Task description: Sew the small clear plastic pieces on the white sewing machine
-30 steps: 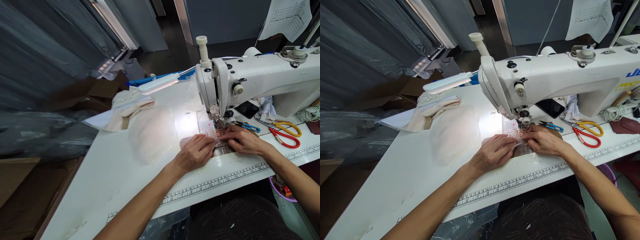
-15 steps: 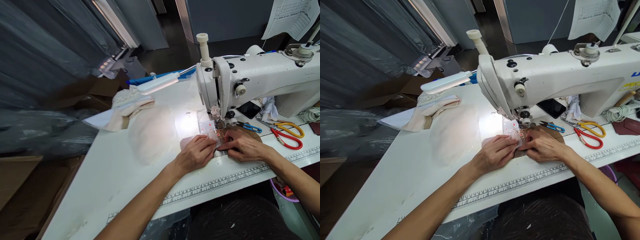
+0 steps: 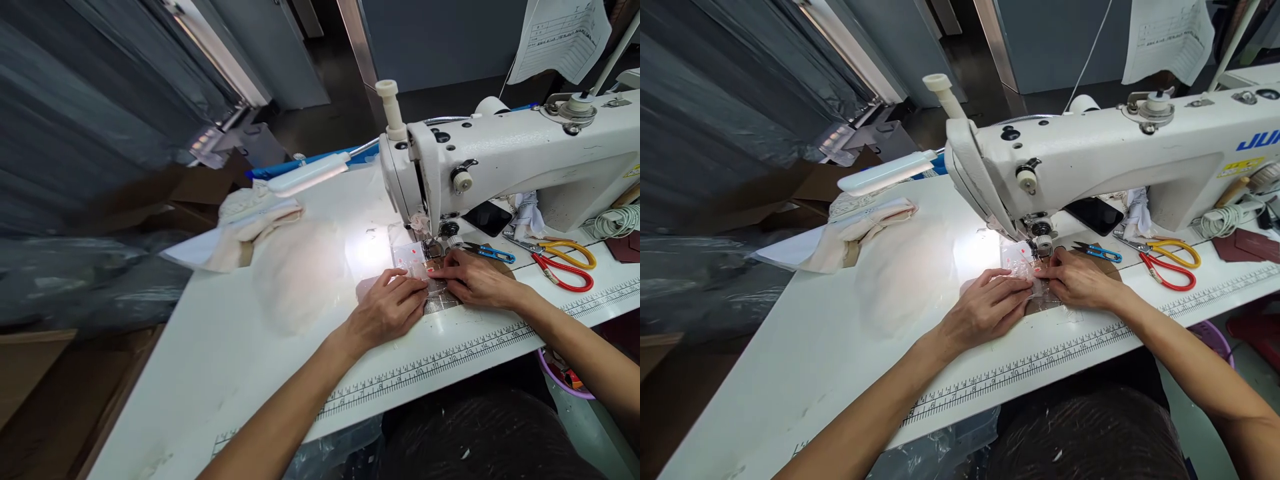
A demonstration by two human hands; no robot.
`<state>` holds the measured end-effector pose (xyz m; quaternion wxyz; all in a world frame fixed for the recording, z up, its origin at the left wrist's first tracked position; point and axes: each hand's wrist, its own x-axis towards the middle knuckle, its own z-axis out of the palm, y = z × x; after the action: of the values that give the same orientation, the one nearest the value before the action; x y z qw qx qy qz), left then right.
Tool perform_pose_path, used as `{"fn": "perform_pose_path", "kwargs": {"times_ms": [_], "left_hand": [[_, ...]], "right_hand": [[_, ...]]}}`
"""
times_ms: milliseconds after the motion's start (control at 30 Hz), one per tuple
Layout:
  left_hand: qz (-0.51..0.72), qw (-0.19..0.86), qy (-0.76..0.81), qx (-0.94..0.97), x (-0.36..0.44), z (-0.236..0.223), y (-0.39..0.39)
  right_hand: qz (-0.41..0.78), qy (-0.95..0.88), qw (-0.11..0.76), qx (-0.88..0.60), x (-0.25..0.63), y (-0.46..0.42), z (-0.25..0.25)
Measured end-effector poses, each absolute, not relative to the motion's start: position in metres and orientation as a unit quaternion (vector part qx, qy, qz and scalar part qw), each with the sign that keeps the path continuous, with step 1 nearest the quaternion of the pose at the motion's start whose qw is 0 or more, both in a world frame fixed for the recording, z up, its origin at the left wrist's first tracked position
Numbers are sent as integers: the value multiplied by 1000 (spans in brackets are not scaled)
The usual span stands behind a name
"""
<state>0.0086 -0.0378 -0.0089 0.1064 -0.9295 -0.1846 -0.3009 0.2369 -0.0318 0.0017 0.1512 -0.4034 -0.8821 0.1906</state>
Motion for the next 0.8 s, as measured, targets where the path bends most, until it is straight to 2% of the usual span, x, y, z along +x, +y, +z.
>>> {"fn": "perform_pose_path", "kwargs": {"times_ms": [500, 800], "left_hand": [[-299, 108, -184, -930, 8, -11, -38], [-293, 99, -186, -933, 9, -9, -41]], "right_hand": [[151, -893, 157, -393, 237, -36, -1], [206, -877, 189, -392, 243, -36, 2]]}}
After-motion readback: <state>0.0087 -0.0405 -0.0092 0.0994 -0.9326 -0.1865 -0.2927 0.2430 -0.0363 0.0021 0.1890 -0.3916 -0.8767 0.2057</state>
